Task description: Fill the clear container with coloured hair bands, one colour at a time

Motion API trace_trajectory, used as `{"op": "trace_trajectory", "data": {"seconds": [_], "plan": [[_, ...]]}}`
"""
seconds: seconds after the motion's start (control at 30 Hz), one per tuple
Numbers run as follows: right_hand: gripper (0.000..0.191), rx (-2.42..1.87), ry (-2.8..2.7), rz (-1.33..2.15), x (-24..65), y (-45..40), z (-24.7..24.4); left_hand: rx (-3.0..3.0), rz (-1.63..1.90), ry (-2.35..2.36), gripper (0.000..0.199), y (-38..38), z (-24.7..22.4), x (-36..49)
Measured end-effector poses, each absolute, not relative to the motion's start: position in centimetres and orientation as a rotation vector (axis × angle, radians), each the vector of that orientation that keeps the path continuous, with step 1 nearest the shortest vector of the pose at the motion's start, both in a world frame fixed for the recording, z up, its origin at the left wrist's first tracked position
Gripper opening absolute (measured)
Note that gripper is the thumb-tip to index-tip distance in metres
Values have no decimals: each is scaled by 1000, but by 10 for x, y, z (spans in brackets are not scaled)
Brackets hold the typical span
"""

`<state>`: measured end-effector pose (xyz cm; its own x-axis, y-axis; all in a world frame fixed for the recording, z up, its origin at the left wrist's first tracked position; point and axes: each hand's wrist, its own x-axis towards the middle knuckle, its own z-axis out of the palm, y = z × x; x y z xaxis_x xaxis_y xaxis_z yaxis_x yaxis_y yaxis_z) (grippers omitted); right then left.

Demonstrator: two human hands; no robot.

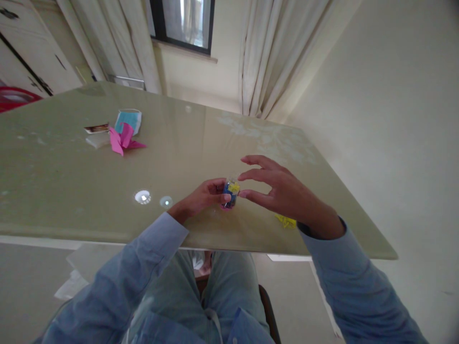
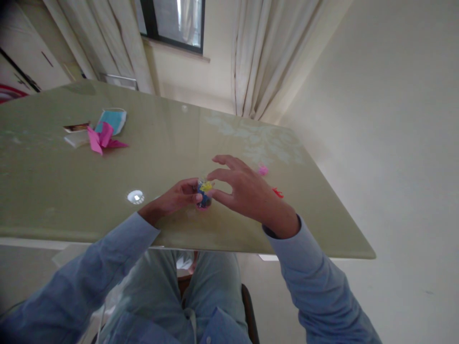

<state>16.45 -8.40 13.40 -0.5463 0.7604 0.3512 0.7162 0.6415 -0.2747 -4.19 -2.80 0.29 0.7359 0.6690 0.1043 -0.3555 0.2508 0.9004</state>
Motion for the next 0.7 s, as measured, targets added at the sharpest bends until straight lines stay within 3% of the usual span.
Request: {"op": "trace_trajectory", "data": {"seconds": [0.43,0.7], "plan": [[29,-1272,-2679,459,152,-64,124,1105,656,341,43,-27,0,-40],[27,-1242,-2496,301,164,-69,130,1161,668,268,39,-27,3,-42]]}}
